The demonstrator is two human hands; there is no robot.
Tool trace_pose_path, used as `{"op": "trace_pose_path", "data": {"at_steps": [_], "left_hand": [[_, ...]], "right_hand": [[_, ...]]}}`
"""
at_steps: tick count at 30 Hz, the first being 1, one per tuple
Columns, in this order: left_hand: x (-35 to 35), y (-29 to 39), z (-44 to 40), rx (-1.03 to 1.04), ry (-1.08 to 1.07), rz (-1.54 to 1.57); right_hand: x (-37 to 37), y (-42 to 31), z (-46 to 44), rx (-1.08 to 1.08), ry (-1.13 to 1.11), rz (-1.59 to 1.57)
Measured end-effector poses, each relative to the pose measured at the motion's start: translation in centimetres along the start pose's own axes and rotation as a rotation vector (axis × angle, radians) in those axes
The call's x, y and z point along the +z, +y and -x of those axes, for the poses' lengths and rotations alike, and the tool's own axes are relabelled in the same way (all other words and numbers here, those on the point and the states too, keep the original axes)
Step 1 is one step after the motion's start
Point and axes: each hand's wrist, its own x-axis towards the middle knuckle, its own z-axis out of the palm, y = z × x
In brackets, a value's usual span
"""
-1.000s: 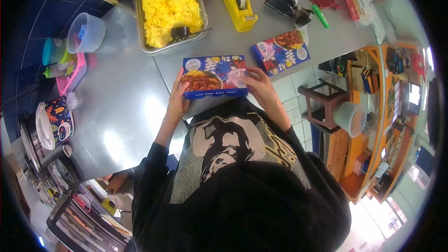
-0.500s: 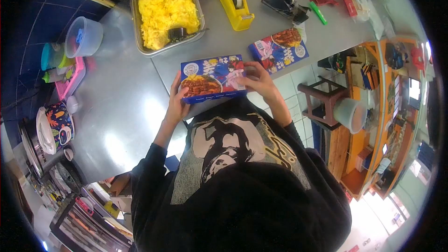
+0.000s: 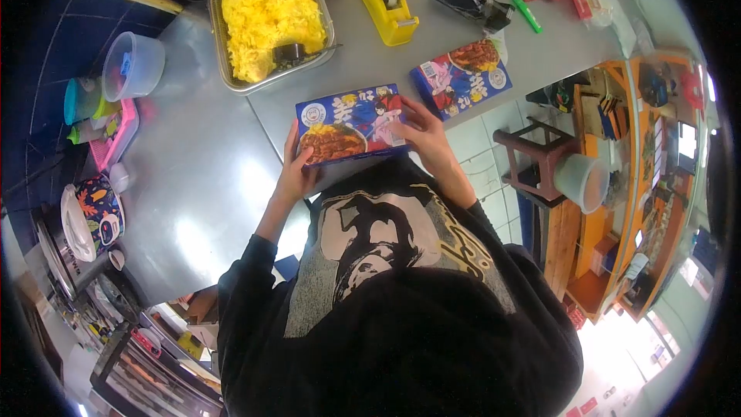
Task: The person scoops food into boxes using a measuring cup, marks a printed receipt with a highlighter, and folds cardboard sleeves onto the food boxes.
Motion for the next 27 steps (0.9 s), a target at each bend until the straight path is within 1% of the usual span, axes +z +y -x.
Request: {"op": "trace_pose_path", "data": {"at_steps": [1,2,3,4,5,6,7,9,10,11,12,13,14,16,17,18,20,21,23,24,26,27], "left_hand": [[0.3,0.0,-0.1,0.012,0.013,-0.052],[0.6,-0.1,-0.1,0.016,0.007,-0.048],[0.8,-0.3,-0.1,0.075,0.050,-0.037],[0.9,-0.4,-0.1,0.134,0.094,-0.025],[1.1,-0.5,0.1,0.136,0.087,-0.024],[1.3,-0.5,0.2,0.113,0.107,0.072],[1.5,-0.6,0.3,0.090,0.126,0.169],[1.6,-0.5,0.5,0.097,0.132,0.147],[1.7,-0.4,0.4,0.103,0.147,0.125],[2.0,-0.4,0.1,0.112,0.122,0.133],[2.3,-0.6,0.1,0.126,0.157,0.108],[2.5,-0.7,0.1,0.141,0.195,0.083],[2.6,-0.8,0.2,0.149,0.172,0.089],[2.4,-0.6,0.2,0.136,0.200,-0.026],[2.4,-0.4,0.2,0.124,0.189,-0.004],[2.3,-0.2,0.1,0.112,0.178,0.017],[2.2,0.1,-0.1,0.141,0.186,-0.060],[2.4,0.4,-0.3,0.141,0.187,-0.018],[2.7,0.8,-0.9,0.174,0.182,-0.040],[2.8,0.8,-0.9,0.195,0.193,-0.063],[2.9,0.7,-1.0,0.214,0.198,-0.104],[2.9,0.4,-0.9,0.230,0.213,-0.142]], "right_hand": [[0.4,-1.0,0.2,-0.002,0.006,-0.002],[0.8,-2.2,0.4,0.046,0.025,0.204],[1.1,-3.1,0.5,0.094,0.041,0.409],[1.1,-3.4,0.4,0.092,0.046,0.405],[1.1,-3.6,0.3,0.098,0.020,0.463],[1.1,-3.8,0.2,0.104,-0.006,0.521],[1.0,-4.2,0.1,0.101,0.002,0.515],[0.7,-4.8,0.3,0.226,-0.086,0.225],[0.5,-4.9,0.2,0.219,-0.067,0.211],[0.3,-4.9,0.1,0.227,-0.090,0.233],[0.2,-4.8,0.2,0.235,-0.114,0.254],[0.1,-4.5,0.2,0.227,-0.094,0.239],[0.1,-4.0,0.2,0.144,-0.059,0.377],[0.7,-3.7,0.1,-0.017,0.014,0.656],[0.6,-3.9,0.2,0.004,0.025,0.710],[0.5,-3.9,0.2,0.000,0.043,0.696],[0.2,-3.8,0.0,-0.062,0.008,0.737],[0.1,-3.4,-0.1,-0.068,0.024,0.725],[-0.1,-2.5,-0.4,-0.010,0.035,0.366],[-0.1,-2.9,-0.3,-0.014,0.040,0.359],[-0.1,-3.7,0.0,0.047,0.071,0.096],[0.0,-4.2,0.3,0.044,0.074,0.093]]}}
